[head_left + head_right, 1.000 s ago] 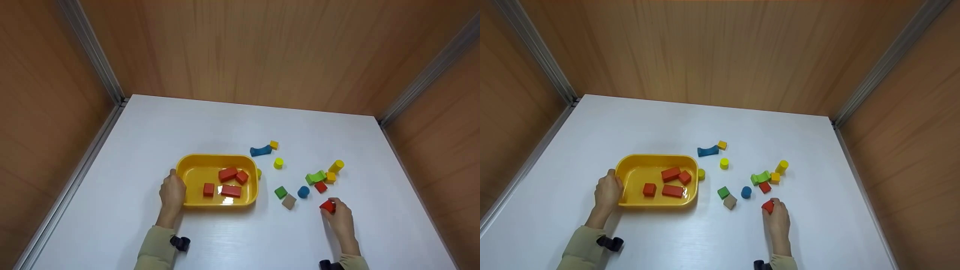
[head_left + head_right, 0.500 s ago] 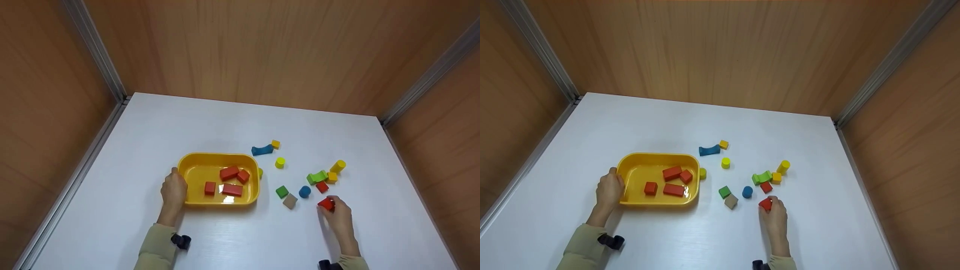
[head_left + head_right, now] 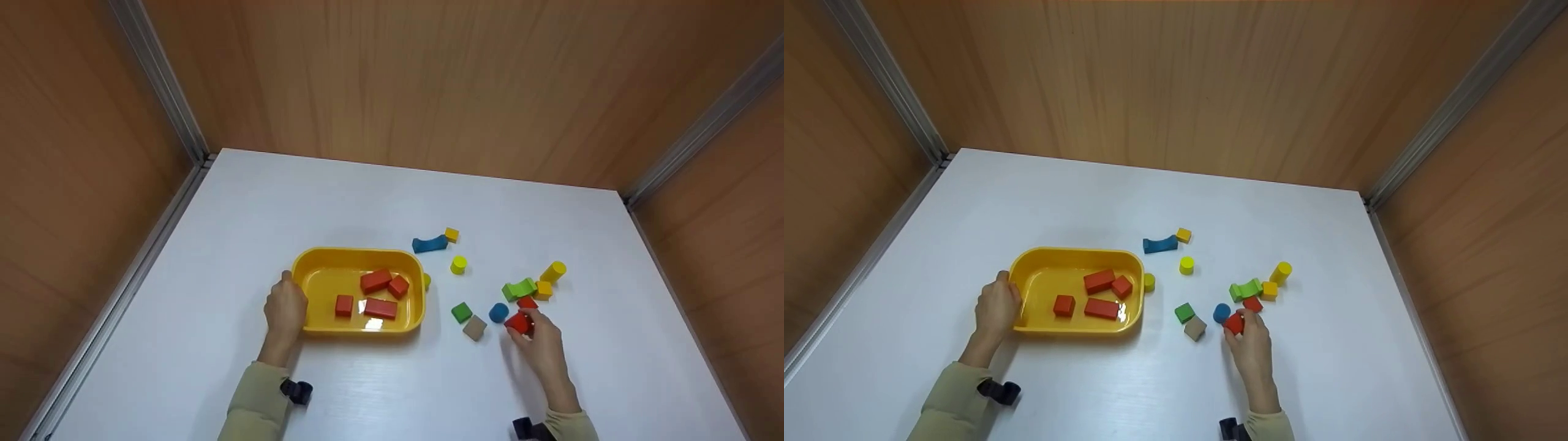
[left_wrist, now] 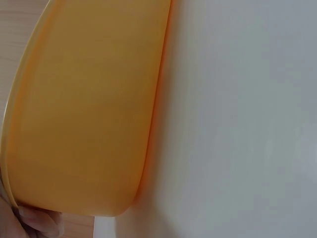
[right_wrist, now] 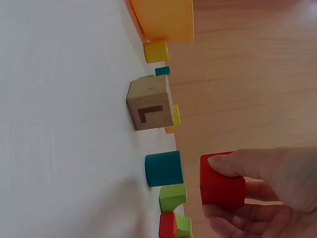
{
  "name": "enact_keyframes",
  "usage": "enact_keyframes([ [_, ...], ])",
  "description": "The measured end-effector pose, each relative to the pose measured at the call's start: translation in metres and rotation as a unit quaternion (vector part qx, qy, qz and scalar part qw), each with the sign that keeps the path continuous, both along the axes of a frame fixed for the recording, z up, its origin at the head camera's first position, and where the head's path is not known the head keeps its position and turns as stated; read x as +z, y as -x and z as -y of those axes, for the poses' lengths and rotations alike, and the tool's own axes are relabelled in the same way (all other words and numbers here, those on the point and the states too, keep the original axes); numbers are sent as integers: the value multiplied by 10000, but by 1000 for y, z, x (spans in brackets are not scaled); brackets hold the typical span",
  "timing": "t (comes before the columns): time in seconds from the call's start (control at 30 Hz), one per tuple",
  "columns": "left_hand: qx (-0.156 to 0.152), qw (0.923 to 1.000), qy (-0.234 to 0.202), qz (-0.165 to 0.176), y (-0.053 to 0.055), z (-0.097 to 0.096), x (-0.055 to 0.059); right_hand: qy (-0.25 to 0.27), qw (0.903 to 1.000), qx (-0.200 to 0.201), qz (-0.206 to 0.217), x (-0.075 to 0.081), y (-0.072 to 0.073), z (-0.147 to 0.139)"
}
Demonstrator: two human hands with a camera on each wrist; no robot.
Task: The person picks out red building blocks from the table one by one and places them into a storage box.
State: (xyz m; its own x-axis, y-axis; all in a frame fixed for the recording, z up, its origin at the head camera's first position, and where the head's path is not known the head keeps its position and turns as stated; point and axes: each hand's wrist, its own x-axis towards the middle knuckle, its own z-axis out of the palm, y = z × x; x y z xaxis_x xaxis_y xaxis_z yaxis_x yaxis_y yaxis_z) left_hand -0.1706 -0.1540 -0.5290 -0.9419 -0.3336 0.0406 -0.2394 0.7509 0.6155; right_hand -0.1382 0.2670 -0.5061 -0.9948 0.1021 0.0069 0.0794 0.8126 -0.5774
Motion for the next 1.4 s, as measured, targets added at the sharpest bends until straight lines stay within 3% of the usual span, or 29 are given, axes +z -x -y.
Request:
enact_keyframes([
  [0.27, 25, 9999, -26, 139, 1, 0, 0, 157, 9986, 302, -401, 9, 8, 19],
  [0.7, 18, 10000, 12, 79, 1, -2, 1, 135, 9934, 695, -904, 22, 24, 49],
  [0.87, 39, 10000, 35, 62, 1, -2, 2, 150, 9945, 753, -718, 29, 28, 65],
  [1.03, 30, 9996, -107, 252, 2, -2, 2, 269, 9960, 764, -373, 36, 36, 80],
  [1.4, -6, 9999, -51, 104, 4, -3, 1, 430, 9887, 1322, -562, 44, 49, 113],
])
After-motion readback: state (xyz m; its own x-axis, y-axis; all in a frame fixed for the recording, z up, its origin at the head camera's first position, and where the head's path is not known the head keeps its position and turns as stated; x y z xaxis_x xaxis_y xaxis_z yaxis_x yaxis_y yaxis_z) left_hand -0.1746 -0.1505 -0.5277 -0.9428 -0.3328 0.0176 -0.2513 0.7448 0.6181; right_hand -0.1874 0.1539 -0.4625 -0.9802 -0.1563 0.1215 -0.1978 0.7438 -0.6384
